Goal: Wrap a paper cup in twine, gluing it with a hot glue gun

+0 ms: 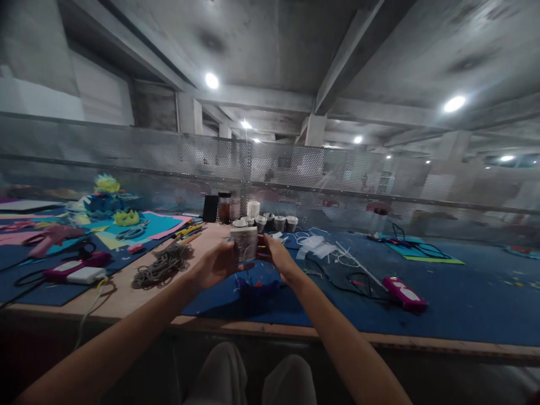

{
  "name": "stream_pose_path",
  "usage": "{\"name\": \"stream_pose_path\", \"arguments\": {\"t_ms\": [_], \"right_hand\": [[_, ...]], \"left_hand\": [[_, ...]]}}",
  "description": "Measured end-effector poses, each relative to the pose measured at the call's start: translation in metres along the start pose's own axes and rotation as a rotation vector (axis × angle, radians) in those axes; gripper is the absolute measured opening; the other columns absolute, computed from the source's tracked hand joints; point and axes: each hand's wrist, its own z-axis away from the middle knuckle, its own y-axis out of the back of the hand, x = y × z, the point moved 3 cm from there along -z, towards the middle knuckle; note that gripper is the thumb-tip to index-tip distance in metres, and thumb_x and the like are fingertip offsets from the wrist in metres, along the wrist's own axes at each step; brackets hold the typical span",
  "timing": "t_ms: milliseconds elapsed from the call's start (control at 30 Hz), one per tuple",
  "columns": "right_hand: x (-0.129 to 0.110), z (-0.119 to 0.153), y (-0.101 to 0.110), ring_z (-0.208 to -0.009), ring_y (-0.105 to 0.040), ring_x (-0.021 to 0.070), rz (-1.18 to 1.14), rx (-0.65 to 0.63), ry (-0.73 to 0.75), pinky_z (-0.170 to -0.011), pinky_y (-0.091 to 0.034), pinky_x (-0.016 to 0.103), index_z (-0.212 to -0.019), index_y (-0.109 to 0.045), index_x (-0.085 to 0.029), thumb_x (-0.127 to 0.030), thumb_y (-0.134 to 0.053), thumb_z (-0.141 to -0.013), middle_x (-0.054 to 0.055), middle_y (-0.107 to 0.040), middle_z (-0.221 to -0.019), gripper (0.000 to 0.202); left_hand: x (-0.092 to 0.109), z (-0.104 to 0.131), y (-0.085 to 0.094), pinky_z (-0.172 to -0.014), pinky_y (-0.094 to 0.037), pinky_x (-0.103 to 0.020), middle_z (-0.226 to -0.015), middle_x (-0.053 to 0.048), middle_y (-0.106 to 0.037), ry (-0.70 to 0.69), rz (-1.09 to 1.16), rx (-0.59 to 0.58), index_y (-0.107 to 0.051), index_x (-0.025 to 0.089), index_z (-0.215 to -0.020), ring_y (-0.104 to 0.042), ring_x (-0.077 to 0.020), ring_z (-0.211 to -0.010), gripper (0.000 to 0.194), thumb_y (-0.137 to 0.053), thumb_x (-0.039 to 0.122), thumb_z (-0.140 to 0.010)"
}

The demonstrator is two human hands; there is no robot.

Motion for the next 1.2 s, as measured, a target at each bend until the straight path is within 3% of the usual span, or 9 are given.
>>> {"name": "stream_pose_path", "arguments": {"t_ms": [233, 333, 467, 667, 767, 867, 967, 1200], "right_hand": [[0.006, -0.003, 0.005, -0.074, -0.067, 0.0156, 0.125, -0.037, -0.072, -0.066, -0.051, 0.026, -0.117, -0.065, -0.020, -0.049, -0.067, -0.081, 0.006, -0.073, -0.100, 0.047], [0.005, -0.004, 0.012, -0.076, -0.067, 0.0168, 0.261, 0.054, -0.022, -0.065, -0.050, 0.027, -0.112, -0.067, -0.018, -0.048, -0.069, -0.079, 0.007, -0.072, -0.100, 0.045], [-0.001, 0.000, 0.018, -0.090, -0.066, 0.0202, 0.369, 0.244, 0.077, -0.081, -0.049, 0.031, -0.103, -0.066, -0.017, -0.050, -0.064, -0.082, 0.007, -0.071, -0.098, 0.039], [-0.004, 0.007, 0.005, -0.084, -0.064, 0.0214, 0.530, 0.222, 0.142, -0.079, -0.047, 0.033, -0.091, -0.065, -0.018, -0.050, -0.067, -0.080, 0.004, -0.070, -0.086, 0.034], [-0.003, 0.003, 0.008, -0.082, -0.063, 0.0209, 0.413, 0.257, 0.146, -0.080, -0.046, 0.034, -0.086, -0.065, -0.018, -0.038, -0.072, -0.074, 0.003, -0.070, -0.083, 0.024], [0.000, -0.003, 0.015, -0.079, -0.062, 0.0192, 0.248, 0.260, 0.107, -0.080, -0.046, 0.032, -0.079, -0.066, -0.018, -0.028, -0.072, -0.069, 0.001, -0.069, -0.079, 0.015], [0.003, -0.005, 0.022, -0.078, -0.063, 0.0176, 0.131, 0.271, 0.072, -0.079, -0.047, 0.031, -0.079, -0.063, -0.019, -0.028, -0.068, -0.068, 0.000, -0.069, -0.078, 0.015], [0.002, -0.010, 0.041, -0.063, -0.063, 0.0151, -0.123, 0.250, -0.042, -0.066, -0.050, 0.028, -0.082, -0.056, -0.020, -0.031, -0.064, -0.067, -0.001, -0.065, -0.069, 0.021]], "left_hand": [[0.001, 0.006, 0.008, -0.093, -0.050, -0.047, -0.113, -0.019, -0.071, 0.073, 0.108, 0.060, -0.062, 0.007, -0.123, -0.065, -0.0331, -0.108, 0.046, -0.053, 0.033, -0.087], [0.001, 0.004, 0.012, -0.091, -0.051, -0.049, -0.111, -0.020, -0.072, 0.085, 0.098, 0.117, -0.063, 0.007, -0.122, -0.066, -0.0338, -0.105, 0.045, -0.053, 0.034, -0.087], [0.002, -0.005, 0.016, -0.091, -0.052, -0.044, -0.109, -0.015, -0.073, -0.034, 0.020, 0.191, -0.063, 0.011, -0.122, -0.068, -0.0296, -0.102, 0.041, -0.057, 0.029, -0.086], [-0.001, -0.024, 0.013, -0.091, -0.052, -0.038, -0.108, -0.009, -0.073, -0.206, -0.155, 0.218, -0.060, 0.018, -0.124, -0.069, -0.0240, -0.098, 0.045, -0.069, 0.022, -0.080], [-0.002, -0.031, 0.013, -0.090, -0.052, -0.037, -0.106, -0.010, -0.073, -0.214, -0.139, 0.229, -0.060, 0.017, -0.124, -0.070, -0.0242, -0.095, 0.049, -0.072, 0.022, -0.077], [-0.003, -0.035, 0.012, -0.089, -0.052, -0.039, -0.107, -0.011, -0.073, -0.130, -0.072, 0.170, -0.060, 0.016, -0.125, -0.070, -0.0262, -0.096, 0.044, -0.066, 0.026, -0.082], [-0.002, -0.036, 0.014, -0.089, -0.052, -0.040, -0.107, -0.013, -0.074, -0.066, 0.008, 0.129, -0.063, 0.012, -0.122, -0.069, -0.0277, -0.098, 0.039, -0.057, 0.027, -0.086], [0.004, -0.037, 0.039, -0.089, -0.054, -0.044, -0.112, -0.022, -0.071, 0.016, 0.149, 0.196, -0.060, 0.003, -0.124, -0.066, -0.0335, -0.106, 0.047, -0.053, 0.030, -0.086]]}}
